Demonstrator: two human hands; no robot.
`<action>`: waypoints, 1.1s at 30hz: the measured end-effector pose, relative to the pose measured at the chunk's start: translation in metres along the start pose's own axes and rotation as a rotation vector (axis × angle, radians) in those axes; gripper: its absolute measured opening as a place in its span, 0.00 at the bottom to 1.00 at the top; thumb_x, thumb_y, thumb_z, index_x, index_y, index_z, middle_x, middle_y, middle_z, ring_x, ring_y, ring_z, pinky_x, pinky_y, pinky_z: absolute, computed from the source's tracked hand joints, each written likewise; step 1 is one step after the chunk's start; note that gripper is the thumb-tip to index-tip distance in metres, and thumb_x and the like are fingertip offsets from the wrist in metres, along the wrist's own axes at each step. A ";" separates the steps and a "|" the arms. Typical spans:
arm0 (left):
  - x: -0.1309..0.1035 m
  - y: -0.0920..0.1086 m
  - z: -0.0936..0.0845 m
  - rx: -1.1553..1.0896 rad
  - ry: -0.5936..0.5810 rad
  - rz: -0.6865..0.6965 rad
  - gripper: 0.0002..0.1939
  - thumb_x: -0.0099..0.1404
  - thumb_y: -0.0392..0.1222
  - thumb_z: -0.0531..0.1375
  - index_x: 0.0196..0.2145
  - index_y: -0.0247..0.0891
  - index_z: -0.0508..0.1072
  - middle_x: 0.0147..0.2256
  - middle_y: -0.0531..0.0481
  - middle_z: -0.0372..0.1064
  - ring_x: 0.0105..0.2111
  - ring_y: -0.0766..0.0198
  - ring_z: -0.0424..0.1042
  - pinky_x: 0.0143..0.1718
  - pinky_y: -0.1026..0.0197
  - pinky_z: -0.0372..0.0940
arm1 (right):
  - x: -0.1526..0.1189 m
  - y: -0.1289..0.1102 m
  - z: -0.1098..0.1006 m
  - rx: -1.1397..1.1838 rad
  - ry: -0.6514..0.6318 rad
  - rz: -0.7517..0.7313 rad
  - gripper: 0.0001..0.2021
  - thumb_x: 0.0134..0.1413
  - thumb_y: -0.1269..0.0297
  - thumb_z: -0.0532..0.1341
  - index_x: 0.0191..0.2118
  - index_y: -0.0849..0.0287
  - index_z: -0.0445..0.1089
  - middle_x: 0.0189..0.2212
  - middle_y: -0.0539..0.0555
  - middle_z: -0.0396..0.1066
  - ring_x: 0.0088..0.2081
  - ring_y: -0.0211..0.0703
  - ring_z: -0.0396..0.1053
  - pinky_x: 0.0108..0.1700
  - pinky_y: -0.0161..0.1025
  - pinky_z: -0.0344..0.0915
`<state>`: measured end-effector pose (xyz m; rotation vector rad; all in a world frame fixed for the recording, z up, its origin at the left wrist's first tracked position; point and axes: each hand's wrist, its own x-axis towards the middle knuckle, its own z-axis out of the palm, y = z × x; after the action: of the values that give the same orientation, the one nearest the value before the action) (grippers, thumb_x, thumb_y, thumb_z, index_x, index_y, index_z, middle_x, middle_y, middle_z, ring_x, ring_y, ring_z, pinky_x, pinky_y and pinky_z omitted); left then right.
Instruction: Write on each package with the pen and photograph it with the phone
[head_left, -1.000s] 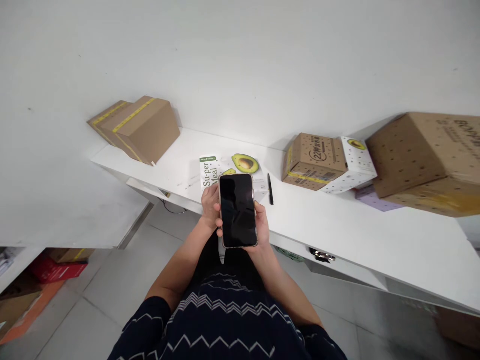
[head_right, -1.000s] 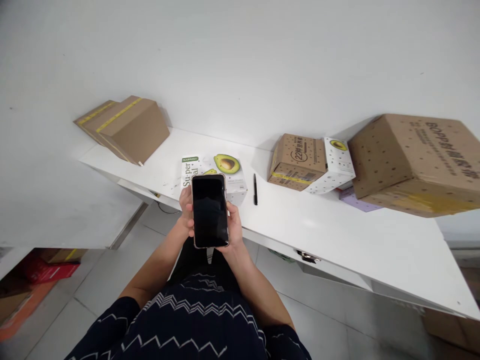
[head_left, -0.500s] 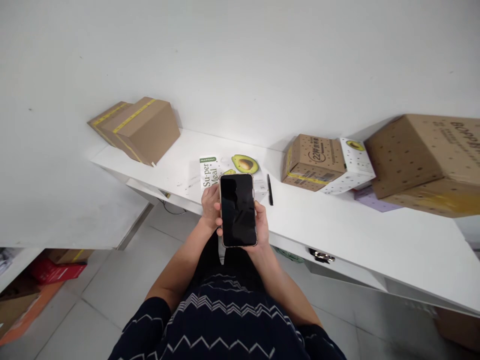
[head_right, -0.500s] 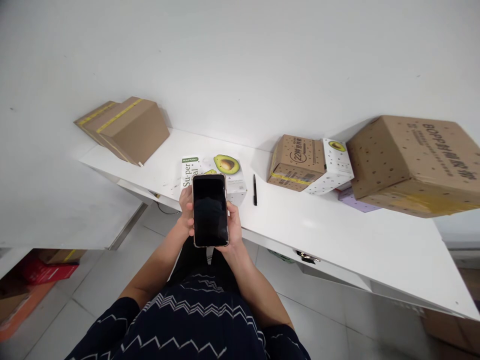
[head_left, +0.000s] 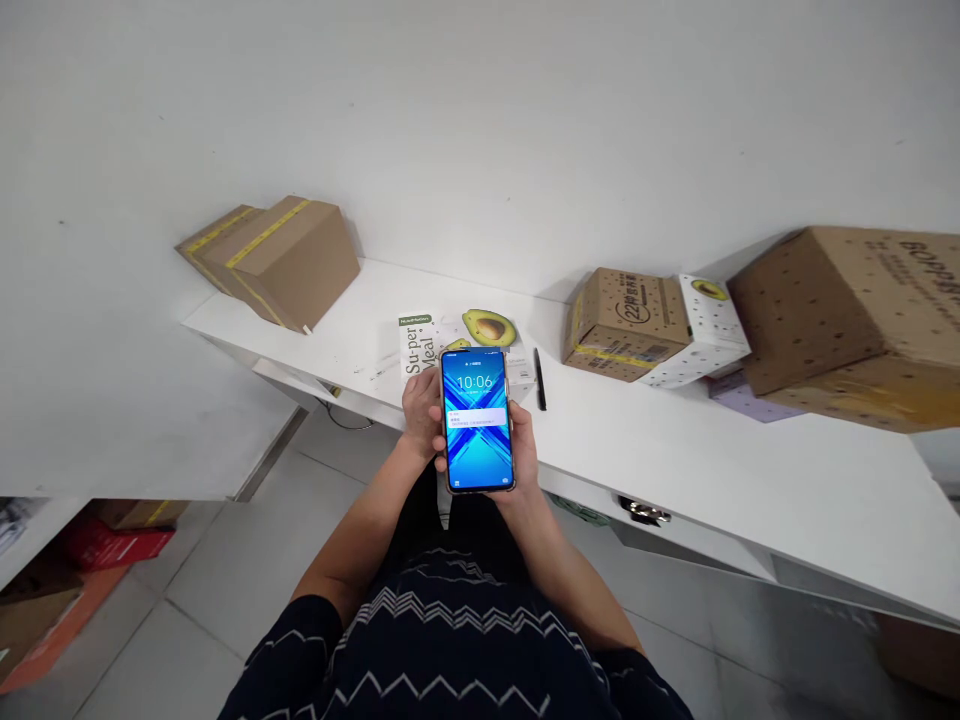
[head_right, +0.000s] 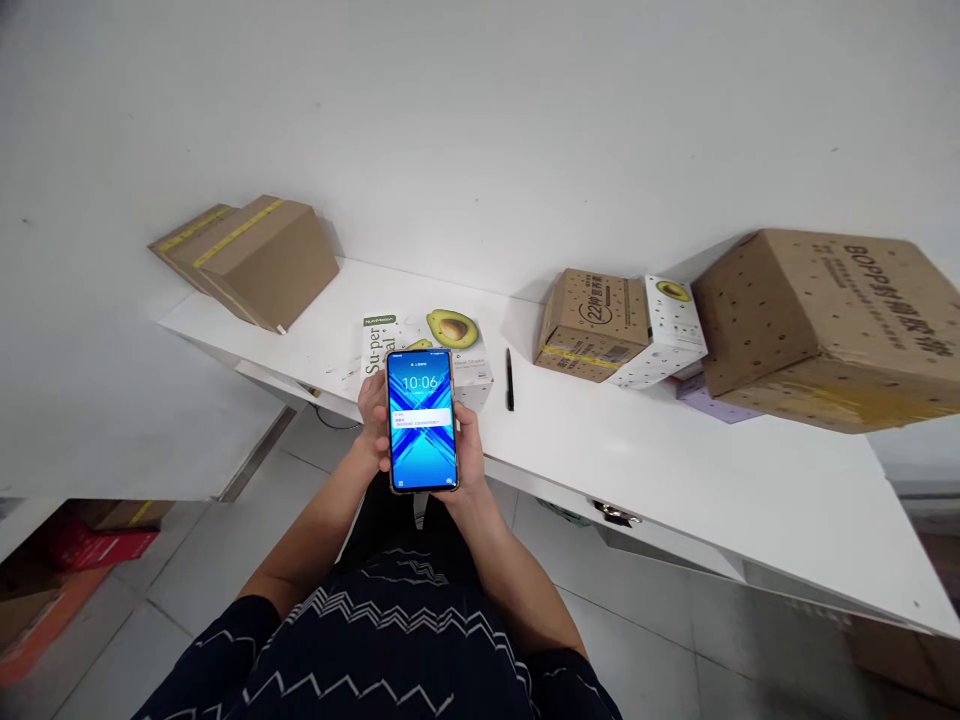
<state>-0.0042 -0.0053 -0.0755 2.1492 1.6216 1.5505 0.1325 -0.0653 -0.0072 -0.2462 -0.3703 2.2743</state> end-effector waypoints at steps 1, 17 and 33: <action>0.001 0.001 -0.001 0.061 0.013 0.070 0.14 0.75 0.48 0.52 0.36 0.40 0.71 0.32 0.47 0.71 0.37 0.58 0.72 0.41 0.56 0.62 | 0.000 0.000 0.000 0.001 -0.003 0.003 0.32 0.54 0.39 0.54 0.56 0.58 0.65 0.49 0.63 0.76 0.45 0.56 0.74 0.43 0.57 0.73; 0.020 0.030 -0.024 0.154 0.009 0.277 0.05 0.67 0.37 0.58 0.37 0.43 0.74 0.36 0.47 0.76 0.40 0.57 0.73 0.41 0.54 0.63 | -0.074 -0.049 -0.043 -0.350 0.535 -0.450 0.31 0.48 0.41 0.61 0.54 0.55 0.69 0.49 0.60 0.77 0.41 0.55 0.77 0.40 0.51 0.76; 0.003 -0.024 -0.059 -0.501 -0.018 -1.030 0.22 0.63 0.60 0.59 0.48 0.46 0.70 0.48 0.48 0.70 0.49 0.56 0.68 0.39 0.60 0.64 | -0.139 -0.070 -0.131 -2.045 1.615 -0.099 0.34 0.61 0.49 0.52 0.67 0.65 0.57 0.58 0.72 0.66 0.52 0.70 0.68 0.49 0.58 0.64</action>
<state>-0.0624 -0.0214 -0.0569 0.8172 1.6424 1.3219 0.3105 -0.1004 -0.0980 -2.4694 -1.3860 0.1537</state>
